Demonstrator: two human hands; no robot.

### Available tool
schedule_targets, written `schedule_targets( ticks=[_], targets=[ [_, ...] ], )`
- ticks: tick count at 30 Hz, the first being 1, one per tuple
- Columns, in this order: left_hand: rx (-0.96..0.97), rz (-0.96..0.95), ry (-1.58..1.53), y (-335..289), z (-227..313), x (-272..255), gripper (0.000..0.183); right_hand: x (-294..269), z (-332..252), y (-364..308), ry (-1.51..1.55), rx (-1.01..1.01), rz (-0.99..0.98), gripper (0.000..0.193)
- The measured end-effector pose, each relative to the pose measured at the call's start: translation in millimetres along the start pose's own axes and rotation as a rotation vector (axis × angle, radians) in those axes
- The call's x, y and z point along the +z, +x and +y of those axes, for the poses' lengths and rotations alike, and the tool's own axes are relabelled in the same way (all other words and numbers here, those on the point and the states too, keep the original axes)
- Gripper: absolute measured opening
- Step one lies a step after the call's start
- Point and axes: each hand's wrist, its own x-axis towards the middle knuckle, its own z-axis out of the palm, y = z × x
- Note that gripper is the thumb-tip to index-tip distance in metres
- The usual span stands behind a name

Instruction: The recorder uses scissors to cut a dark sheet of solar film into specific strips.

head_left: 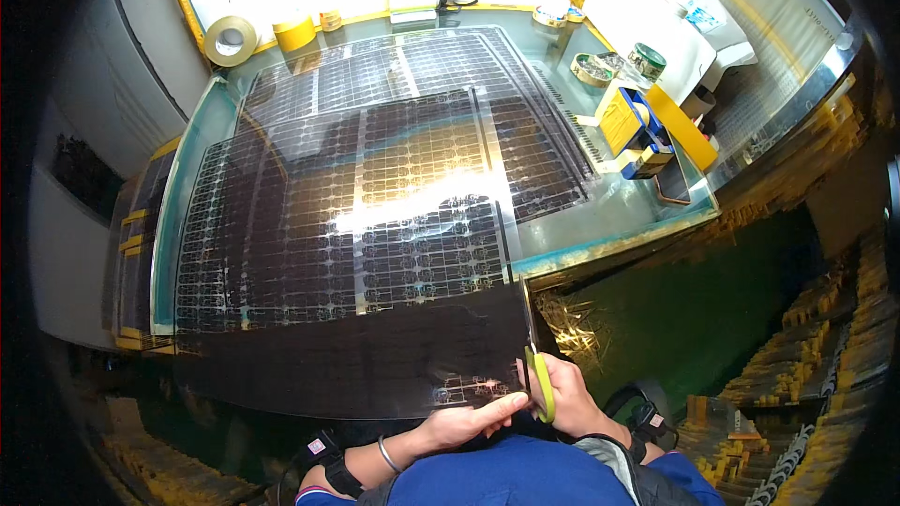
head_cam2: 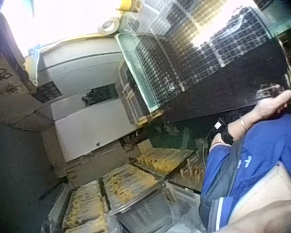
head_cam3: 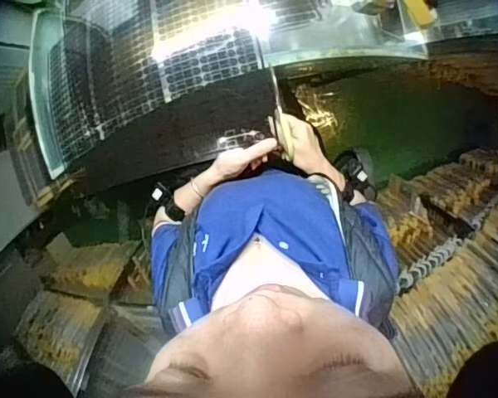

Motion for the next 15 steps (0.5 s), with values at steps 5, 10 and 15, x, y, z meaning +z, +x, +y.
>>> schedule_targets(
  ticks=[5,10,15],
  targets=[
    [-0.054,0.007,0.071,-1,0,8,0.031,-4,11,11,-0.085,-0.175,0.020,0.013],
    [-0.123,-0.021,0.050,-7,6,9,0.026,-3,-5,11,-0.177,-0.133,0.030,0.015],
    [-0.144,-0.042,0.031,-6,0,10,0.024,-1,-3,13,-0.143,-0.183,0.063,0.019]
  ],
)
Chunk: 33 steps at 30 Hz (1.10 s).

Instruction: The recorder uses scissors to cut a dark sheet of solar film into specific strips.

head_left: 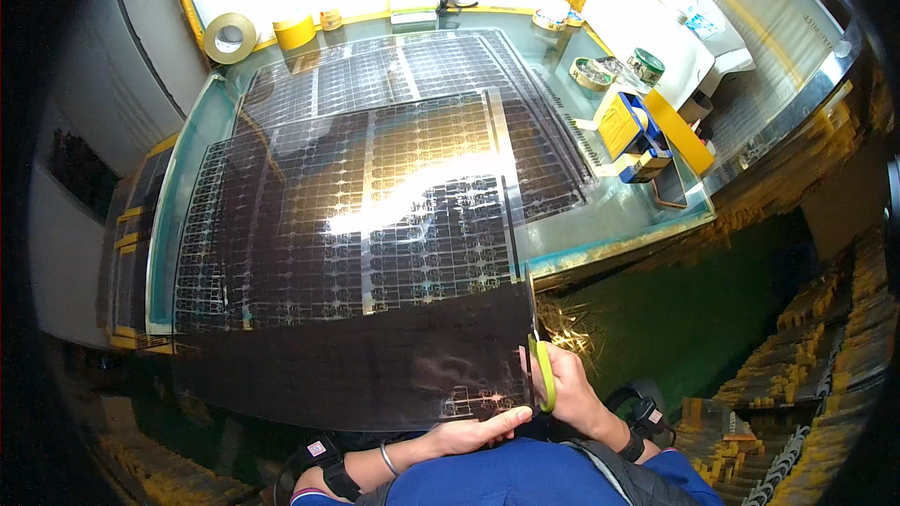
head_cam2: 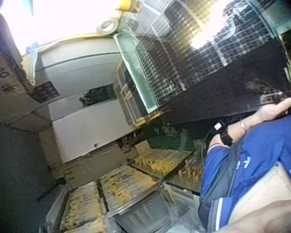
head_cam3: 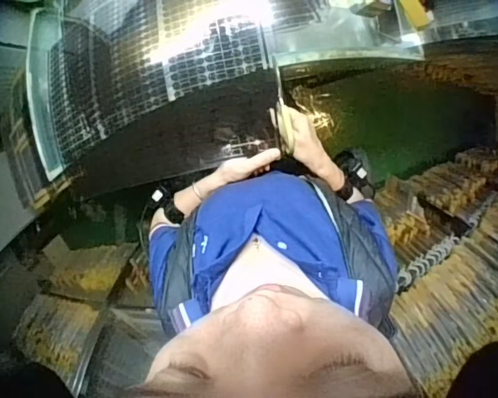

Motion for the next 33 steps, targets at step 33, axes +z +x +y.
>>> schedule_targets(
  ticks=[33],
  targets=[
    [-0.120,-0.353,-0.076,24,-71,-1,0.033,-14,-9,31,-0.010,-0.143,0.118,0.009]
  ],
)
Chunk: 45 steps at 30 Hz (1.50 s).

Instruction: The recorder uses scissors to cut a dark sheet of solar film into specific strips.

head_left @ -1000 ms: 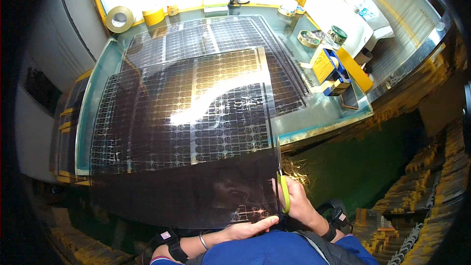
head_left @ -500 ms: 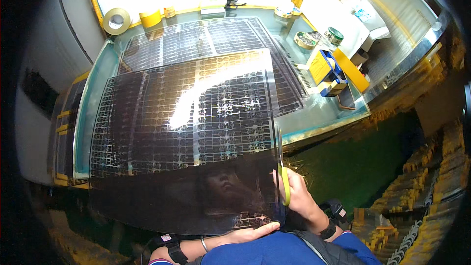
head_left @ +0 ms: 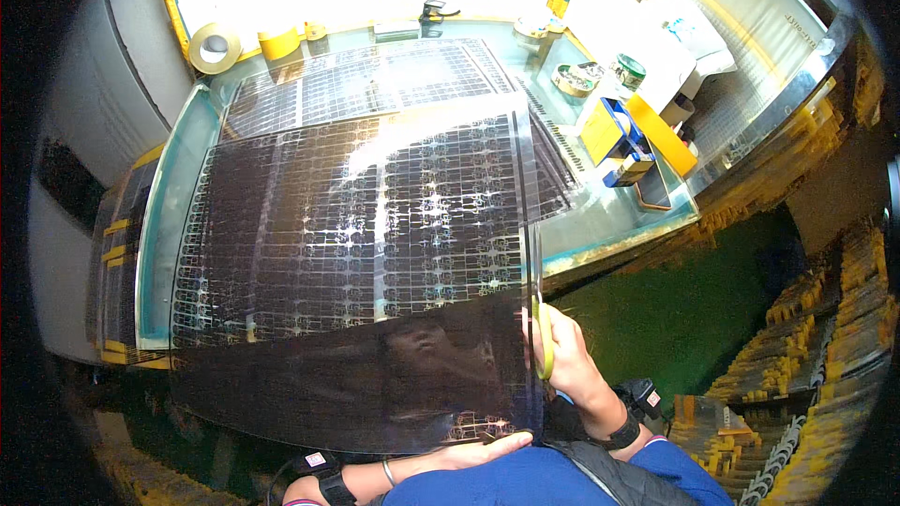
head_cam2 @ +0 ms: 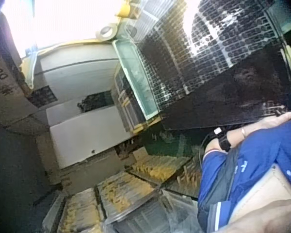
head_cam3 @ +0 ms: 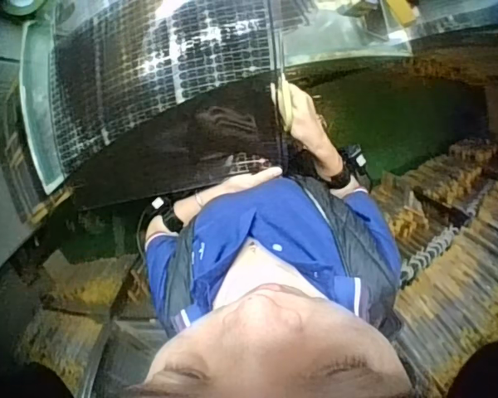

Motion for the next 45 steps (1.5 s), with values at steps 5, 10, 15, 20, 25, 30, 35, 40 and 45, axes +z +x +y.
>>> schedule_targets(
  ticks=[5,10,15,20,25,30,35,40,45],
  targets=[
    [0.179,0.040,0.052,-8,12,5,0.034,-1,-10,0,-0.065,-0.003,0.035,0.018],
    [0.153,0.054,0.104,-11,20,9,0.035,-7,0,10,-0.009,-0.027,0.068,0.017],
    [0.130,0.061,0.133,-13,24,12,0.036,-11,-8,13,0.005,-0.044,0.089,0.015],
    [0.081,0.030,0.153,-11,26,10,0.037,-13,-18,13,-0.007,-0.021,0.099,0.014],
    [0.059,0.022,0.172,-10,29,8,0.037,-20,-3,25,0.051,-0.094,0.136,0.014],
    [0.040,0.019,0.183,-11,32,5,0.037,-22,-15,26,-0.014,-0.164,0.146,0.014],
    [0.016,0.015,0.191,-10,33,4,0.038,-24,-22,27,-0.007,-0.095,0.198,0.016],
    [-0.005,0.003,0.204,-8,36,4,0.038,-32,-15,35,0.025,-0.117,0.225,0.023],
    [-0.014,0.003,0.215,-9,37,4,0.038,-33,-24,35,0.077,-0.083,0.237,0.030]
  ],
)
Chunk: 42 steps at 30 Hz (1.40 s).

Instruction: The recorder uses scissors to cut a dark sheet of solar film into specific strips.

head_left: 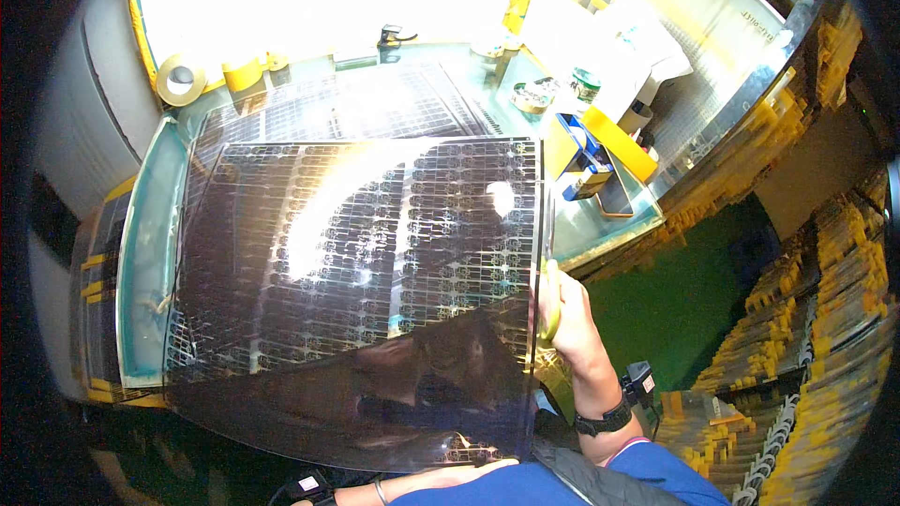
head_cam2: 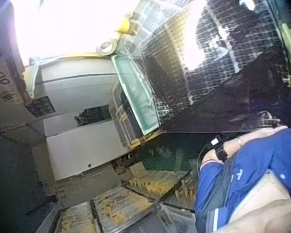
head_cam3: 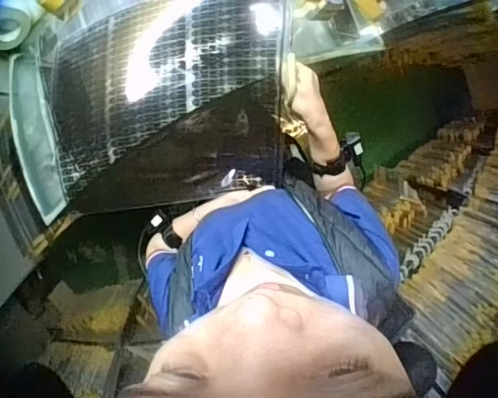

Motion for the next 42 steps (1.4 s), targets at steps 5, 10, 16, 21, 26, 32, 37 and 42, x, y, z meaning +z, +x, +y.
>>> schedule_targets(
  ticks=[5,10,16,21,26,32,37,42],
  targets=[
    [0.000,0.000,0.011,1,2,-1,0.039,-3,-4,3,-0.111,-0.101,0.017,0.029],
    [0.002,0.002,0.021,-2,1,-3,0.039,-10,2,12,-0.053,-0.113,0.032,0.024],
    [-0.001,0.000,0.022,-4,-1,-2,0.039,-15,1,19,-0.045,-0.065,0.064,0.023],
    [-0.003,-0.009,0.025,-3,-2,-4,0.039,-17,-1,26,-0.038,-0.023,0.062,0.012],
    [-0.011,-0.003,0.038,-2,-2,-3,0.040,-19,3,38,0.045,-0.097,0.050,0.015],
    [-0.018,0.000,0.048,0,0,-7,0.040,-19,0,41,0.008,-0.115,0.030,0.016],
    [-0.030,0.004,0.089,0,0,-6,0.040,-20,-11,51,-0.025,-0.136,0.064,0.022],
    [-0.062,0.050,0.236,-12,8,-8,0.041,-11,-30,49,0.001,-0.127,0.074,0.026]
  ],
)
